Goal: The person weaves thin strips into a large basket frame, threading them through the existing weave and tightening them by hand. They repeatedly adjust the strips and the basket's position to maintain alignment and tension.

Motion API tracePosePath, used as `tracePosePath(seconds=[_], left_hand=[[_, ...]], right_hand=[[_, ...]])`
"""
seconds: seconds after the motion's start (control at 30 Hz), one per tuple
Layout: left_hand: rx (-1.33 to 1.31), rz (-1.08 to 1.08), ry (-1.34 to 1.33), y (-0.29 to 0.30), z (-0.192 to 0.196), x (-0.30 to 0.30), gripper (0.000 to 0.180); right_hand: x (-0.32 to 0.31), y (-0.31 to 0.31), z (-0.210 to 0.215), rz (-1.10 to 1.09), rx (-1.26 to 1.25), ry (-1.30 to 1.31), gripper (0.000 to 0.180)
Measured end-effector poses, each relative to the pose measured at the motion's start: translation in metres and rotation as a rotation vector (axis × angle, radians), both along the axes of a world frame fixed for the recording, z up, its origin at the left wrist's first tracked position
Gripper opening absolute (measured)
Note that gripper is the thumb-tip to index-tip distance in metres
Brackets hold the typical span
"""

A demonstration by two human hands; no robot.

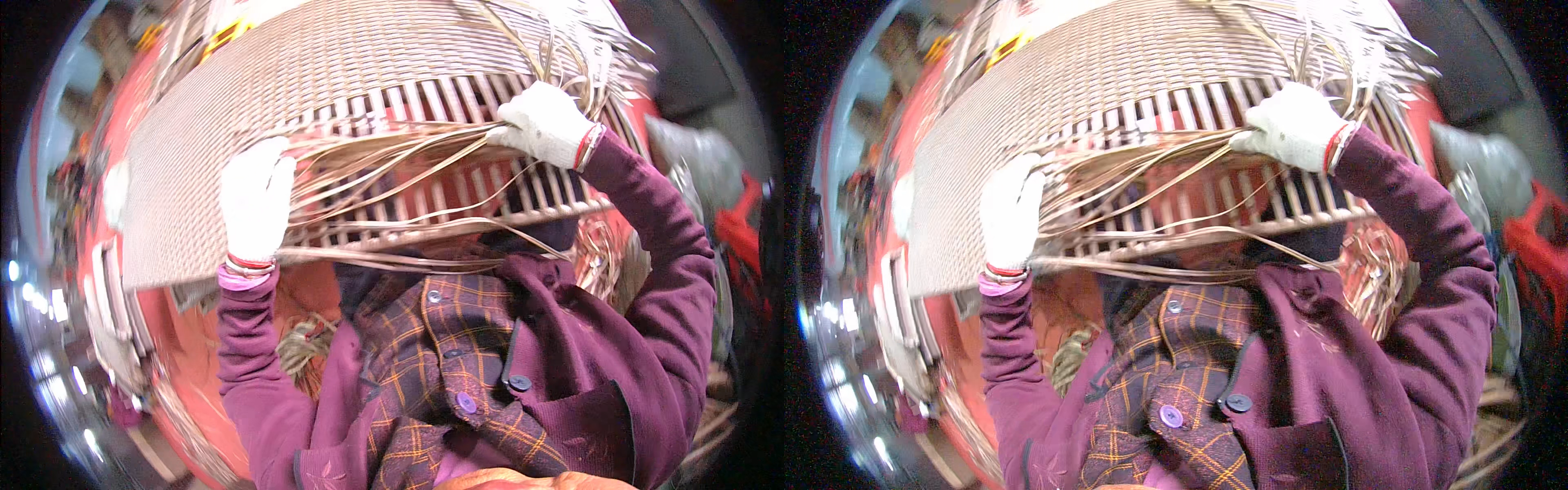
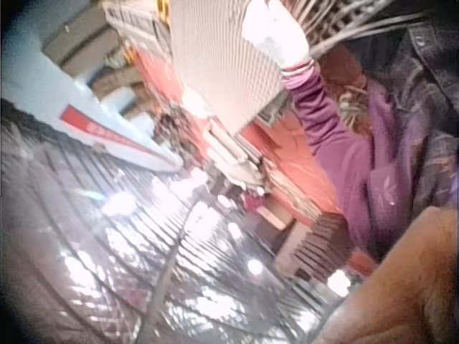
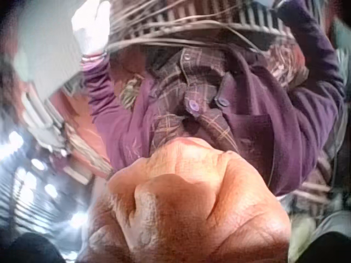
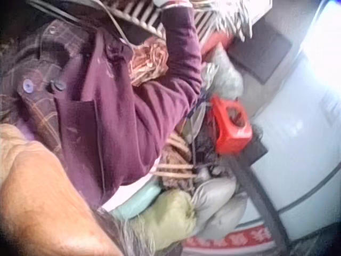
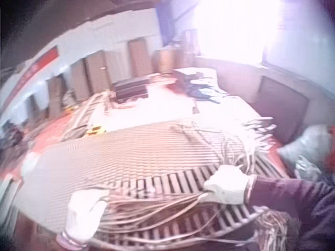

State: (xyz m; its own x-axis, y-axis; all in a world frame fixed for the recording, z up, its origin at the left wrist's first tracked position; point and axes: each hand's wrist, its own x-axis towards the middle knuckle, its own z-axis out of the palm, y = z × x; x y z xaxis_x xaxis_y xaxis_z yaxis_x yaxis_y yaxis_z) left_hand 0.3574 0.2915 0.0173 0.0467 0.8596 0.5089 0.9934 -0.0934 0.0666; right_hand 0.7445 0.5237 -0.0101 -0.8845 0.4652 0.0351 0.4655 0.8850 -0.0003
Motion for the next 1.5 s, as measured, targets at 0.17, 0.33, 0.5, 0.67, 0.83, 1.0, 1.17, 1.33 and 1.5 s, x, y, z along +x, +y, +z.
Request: tracePosePath(seconds=[0.17,0.33,0.5,0.67,0.83,1.0,1.17,1.33,1.5], left_hand=[[-0.145,-0.344,-0.136,0.102,-0.012,0.048,0.028],[-0.199,-0.687,-0.142,0.163,-0.018,0.105,0.024],[-0.271,-0.786,-0.153,0.201,-0.035,0.175,0.022],[-0.223,-0.806,-0.196,0.198,-0.065,0.193,0.029],[-0.207,-0.785,-0.198,0.193,-0.073,0.190,0.039],[-0.281,-0.747,-0.209,0.189,-0.066,0.190,0.040],[-0.319,-0.726,-0.194,0.187,-0.066,0.187,0.041],[-0.275,-0.735,-0.194,0.189,-0.071,0.187,0.047],[-0.309,-0.734,-0.206,0.189,-0.071,0.187,0.047]], right_hand=[[0.098,-0.039,0.022,-0.282,-0.377,-0.019,0.057],[0.132,-0.039,0.041,-0.087,-0.750,-0.075,0.053],[0.170,0.038,0.000,-0.598,-0.574,0.078,0.032],[0.231,0.125,-0.068,-0.775,0.211,0.014,0.028],[0.254,0.167,-0.116,-0.778,0.148,0.054,0.029],[0.251,0.175,-0.136,-0.733,0.104,-0.175,0.030],[0.250,0.165,-0.149,-1.082,-0.901,1.181,0.042],[0.235,0.160,-0.150,-1.015,-0.657,1.229,0.030],[0.224,0.166,-0.123,-0.943,-0.281,0.835,0.036]])
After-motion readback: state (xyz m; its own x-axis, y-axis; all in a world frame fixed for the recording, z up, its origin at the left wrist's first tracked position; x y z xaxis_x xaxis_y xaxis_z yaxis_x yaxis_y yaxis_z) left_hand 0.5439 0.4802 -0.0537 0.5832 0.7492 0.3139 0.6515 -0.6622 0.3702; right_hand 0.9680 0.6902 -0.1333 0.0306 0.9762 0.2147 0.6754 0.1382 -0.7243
